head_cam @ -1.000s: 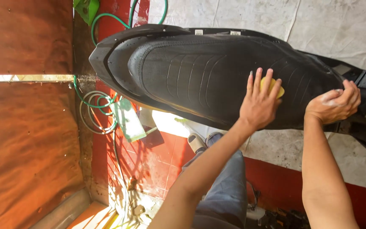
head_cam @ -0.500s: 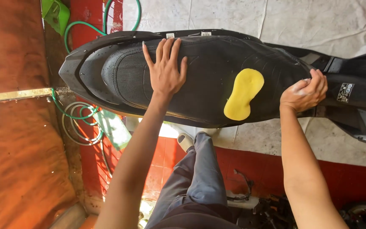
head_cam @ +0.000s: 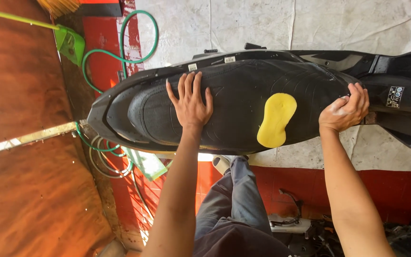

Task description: The person scrubs the black seat of a motorcycle with a yellow sponge and soapy water. They use their left hand to hold the seat steady while scrubbing with their right hand.

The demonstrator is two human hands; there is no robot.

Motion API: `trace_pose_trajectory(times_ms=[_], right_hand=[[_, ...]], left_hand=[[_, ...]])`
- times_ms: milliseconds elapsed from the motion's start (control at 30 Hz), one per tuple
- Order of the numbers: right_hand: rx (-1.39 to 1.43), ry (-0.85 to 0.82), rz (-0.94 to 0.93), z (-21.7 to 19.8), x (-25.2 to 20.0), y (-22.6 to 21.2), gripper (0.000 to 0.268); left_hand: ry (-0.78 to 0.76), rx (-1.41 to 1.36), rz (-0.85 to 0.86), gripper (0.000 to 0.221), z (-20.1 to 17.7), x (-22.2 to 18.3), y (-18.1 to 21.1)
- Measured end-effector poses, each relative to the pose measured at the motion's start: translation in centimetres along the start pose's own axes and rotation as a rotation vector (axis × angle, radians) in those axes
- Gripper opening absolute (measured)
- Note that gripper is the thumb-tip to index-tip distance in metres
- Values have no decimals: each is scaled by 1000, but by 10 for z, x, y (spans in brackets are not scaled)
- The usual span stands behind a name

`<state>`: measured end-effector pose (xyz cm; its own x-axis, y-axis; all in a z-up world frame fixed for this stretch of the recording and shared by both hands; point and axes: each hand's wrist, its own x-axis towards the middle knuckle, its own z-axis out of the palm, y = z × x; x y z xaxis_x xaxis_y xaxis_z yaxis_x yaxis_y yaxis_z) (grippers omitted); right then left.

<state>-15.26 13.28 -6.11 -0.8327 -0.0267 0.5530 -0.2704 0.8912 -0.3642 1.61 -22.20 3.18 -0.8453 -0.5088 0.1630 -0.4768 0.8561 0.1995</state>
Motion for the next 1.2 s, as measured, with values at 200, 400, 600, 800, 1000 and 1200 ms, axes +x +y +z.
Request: trace_pose_trajectory(times_ms=[200, 400, 600, 800, 1000, 1200], right_hand=[[297, -84, 52, -13, 2, 6, 27], [620, -194, 197, -62, -47, -121, 65], [210, -493, 80, -41, -95, -177, 75], [139, -436, -46, 27, -45, -176, 51], [333, -400, -143, 44, -48, -187, 43], [358, -553, -358, -38, -97, -113, 54]], left_hand=[[-33, 34, -26, 45, 3, 1, -1], [57, 147, -4, 51, 37, -7, -14], [42, 134, -19, 52, 35, -6, -12], [44, 143, -16, 53, 38, -7, -14], [75, 135, 11, 52, 36, -7, -14], [55, 147, 3, 53, 38, -8, -16]])
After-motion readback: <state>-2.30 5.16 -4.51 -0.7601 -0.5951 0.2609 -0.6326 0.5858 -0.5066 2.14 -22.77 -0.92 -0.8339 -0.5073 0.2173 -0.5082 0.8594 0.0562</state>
